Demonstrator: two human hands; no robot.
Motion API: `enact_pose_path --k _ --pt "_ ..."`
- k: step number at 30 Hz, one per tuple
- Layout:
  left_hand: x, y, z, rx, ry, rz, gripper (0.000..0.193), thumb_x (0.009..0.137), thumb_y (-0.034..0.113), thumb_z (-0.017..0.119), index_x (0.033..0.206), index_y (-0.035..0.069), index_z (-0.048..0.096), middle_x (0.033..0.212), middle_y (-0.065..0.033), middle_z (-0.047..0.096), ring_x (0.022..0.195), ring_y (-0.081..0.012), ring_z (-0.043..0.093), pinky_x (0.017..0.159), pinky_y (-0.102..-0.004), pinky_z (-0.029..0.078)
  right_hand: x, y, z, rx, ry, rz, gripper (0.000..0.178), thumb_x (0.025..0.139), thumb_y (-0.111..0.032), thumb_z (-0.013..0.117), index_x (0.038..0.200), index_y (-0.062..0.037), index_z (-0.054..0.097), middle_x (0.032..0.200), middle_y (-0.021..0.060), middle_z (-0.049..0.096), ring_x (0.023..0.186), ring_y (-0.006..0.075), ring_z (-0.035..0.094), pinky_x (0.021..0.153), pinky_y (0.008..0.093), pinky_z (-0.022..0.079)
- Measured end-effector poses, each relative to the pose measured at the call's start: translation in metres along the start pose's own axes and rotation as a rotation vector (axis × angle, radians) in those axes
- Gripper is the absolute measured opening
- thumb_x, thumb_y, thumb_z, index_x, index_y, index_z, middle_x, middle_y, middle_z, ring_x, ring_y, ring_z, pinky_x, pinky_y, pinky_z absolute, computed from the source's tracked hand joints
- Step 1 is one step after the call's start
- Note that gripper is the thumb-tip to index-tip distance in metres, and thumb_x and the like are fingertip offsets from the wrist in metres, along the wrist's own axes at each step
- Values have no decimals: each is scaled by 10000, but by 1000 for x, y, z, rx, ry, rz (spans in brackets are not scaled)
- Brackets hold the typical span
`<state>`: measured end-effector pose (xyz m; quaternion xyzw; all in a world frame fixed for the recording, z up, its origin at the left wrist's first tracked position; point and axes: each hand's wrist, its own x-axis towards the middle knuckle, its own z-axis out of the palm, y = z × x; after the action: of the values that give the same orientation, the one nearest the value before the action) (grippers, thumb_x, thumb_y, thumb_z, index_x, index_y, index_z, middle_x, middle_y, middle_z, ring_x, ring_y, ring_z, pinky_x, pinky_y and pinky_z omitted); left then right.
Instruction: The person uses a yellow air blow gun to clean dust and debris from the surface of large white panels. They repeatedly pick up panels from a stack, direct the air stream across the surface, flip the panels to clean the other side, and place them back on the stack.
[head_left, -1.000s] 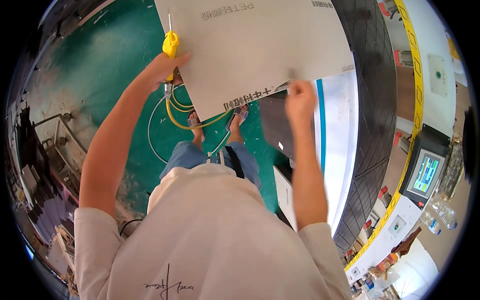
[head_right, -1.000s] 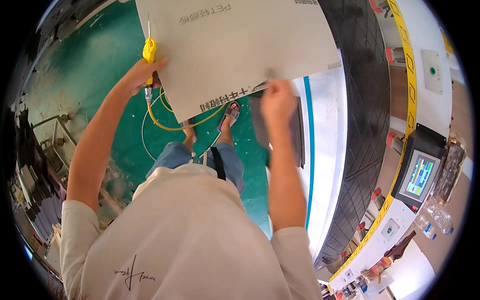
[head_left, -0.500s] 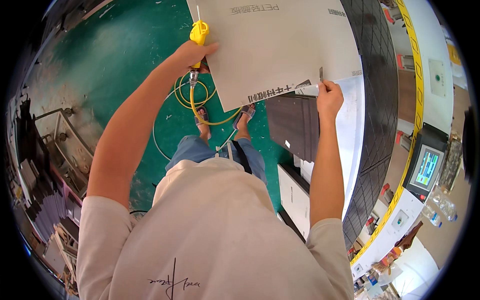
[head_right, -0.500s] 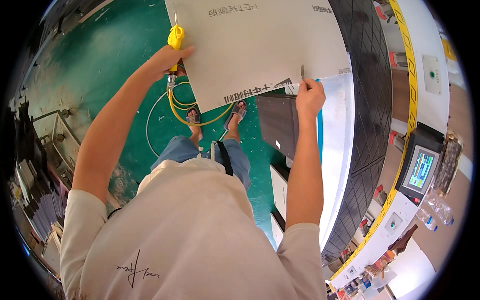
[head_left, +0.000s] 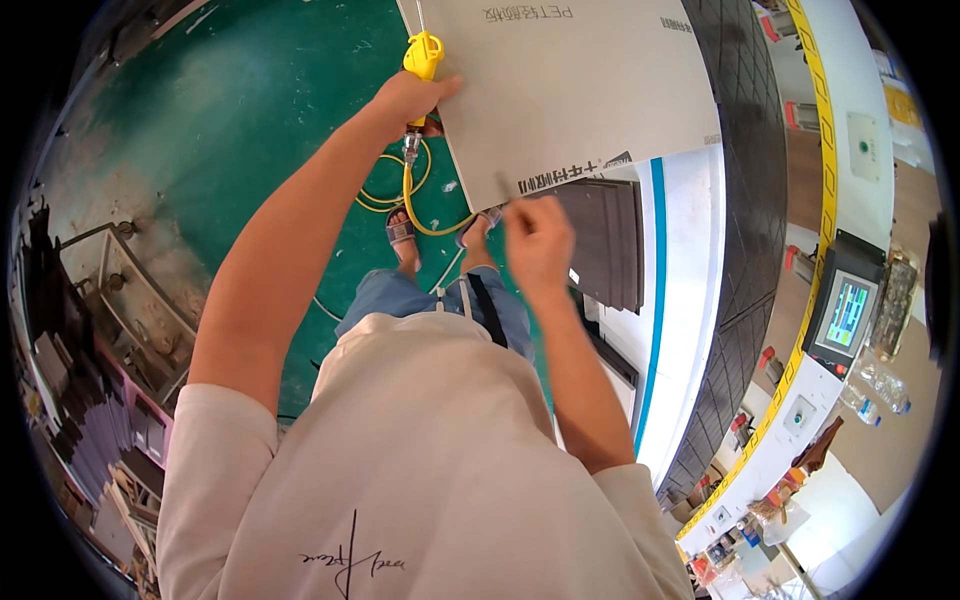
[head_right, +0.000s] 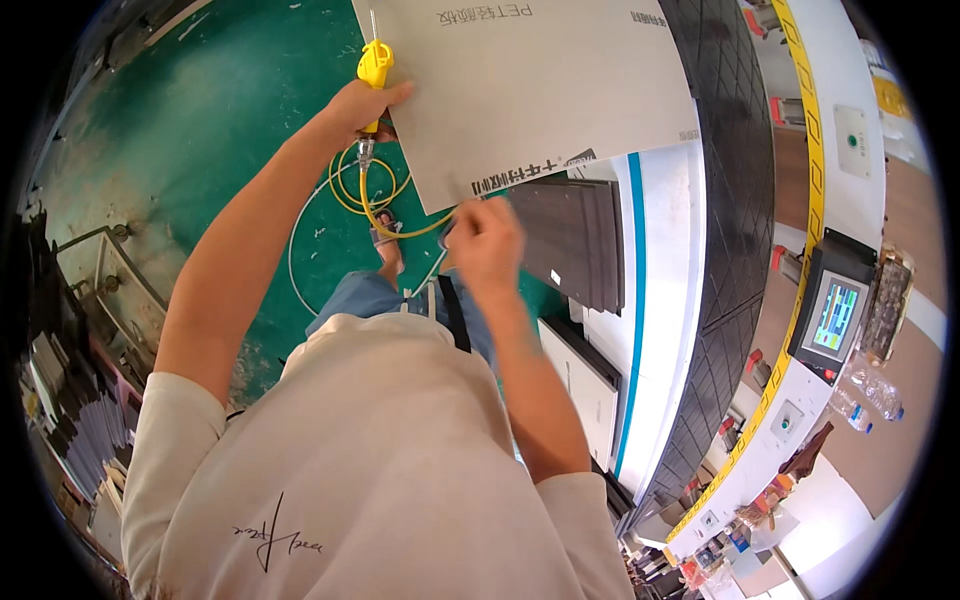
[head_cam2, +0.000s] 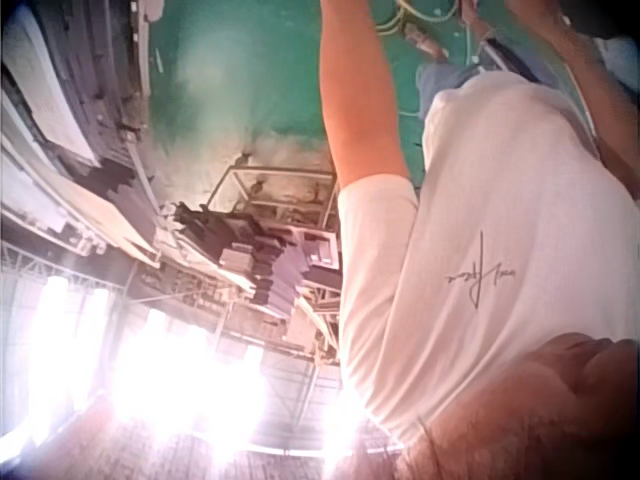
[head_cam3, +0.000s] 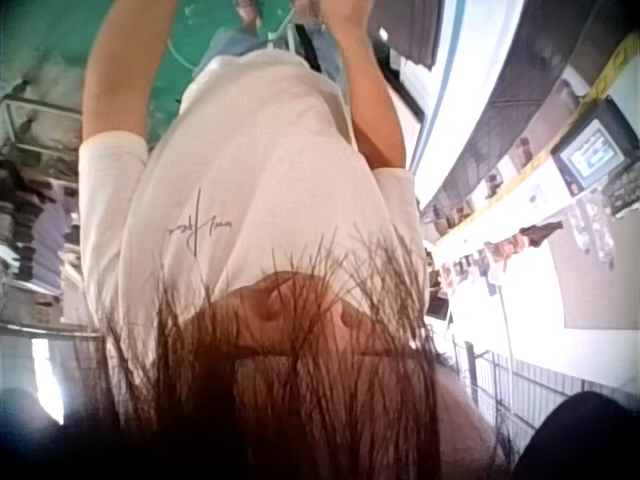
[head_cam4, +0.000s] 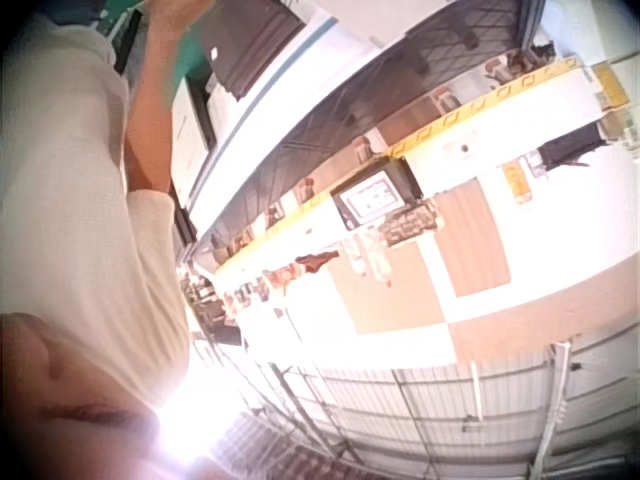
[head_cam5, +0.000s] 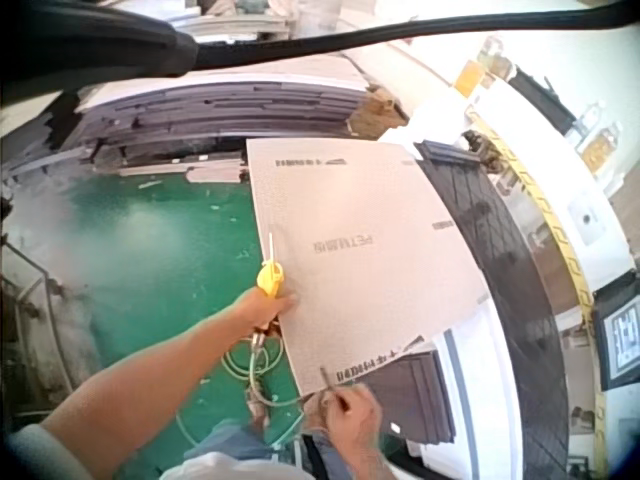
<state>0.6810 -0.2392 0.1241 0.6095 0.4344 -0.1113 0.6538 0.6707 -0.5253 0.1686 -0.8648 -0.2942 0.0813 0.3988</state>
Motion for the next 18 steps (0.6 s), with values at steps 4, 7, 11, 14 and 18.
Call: enact_pose_path --k 4,7,11,14,18 --pt "-12 5 5 -9 -25 12 482 896 410 776 1019 -33 632 855 -87 700 643 -194 721 531 -281 575 40 43 -34 -149 213 80 40 866 -64 692 864 -25 703 801 131 612 723 322 620 650 417 495" --pt "-19 8 3 1 -16 8 470 895 409 779 982 -31 639 832 -85 698 633 -191 714 533 -281 575 10 18 18 -123 97 153 71 876 -76 656 833 -39 698 826 137 630 807 338 632 713 459 506" --pt "-12 10 0 -64 -78 -3 461 894 416 783 940 -23 650 811 -89 697 624 -191 702 544 -280 573 -44 -27 80 -93 -284 -329 36 874 -72 632 845 -61 651 855 122 586 867 348 603 771 440 495" --pt "-13 10 3 10 -24 -5 462 896 418 783 941 -21 646 808 -95 691 629 -195 699 548 -286 567 -28 -16 53 29 -262 -88 27 874 -64 648 891 -50 662 856 112 568 861 341 605 754 430 505" --pt "-20 15 7 -26 17 -34 464 891 431 788 930 -7 640 794 -90 682 635 -197 699 493 -276 490 19 20 8 51 19 -74 57 882 -85 662 845 -70 621 838 101 573 771 335 603 637 428 500"
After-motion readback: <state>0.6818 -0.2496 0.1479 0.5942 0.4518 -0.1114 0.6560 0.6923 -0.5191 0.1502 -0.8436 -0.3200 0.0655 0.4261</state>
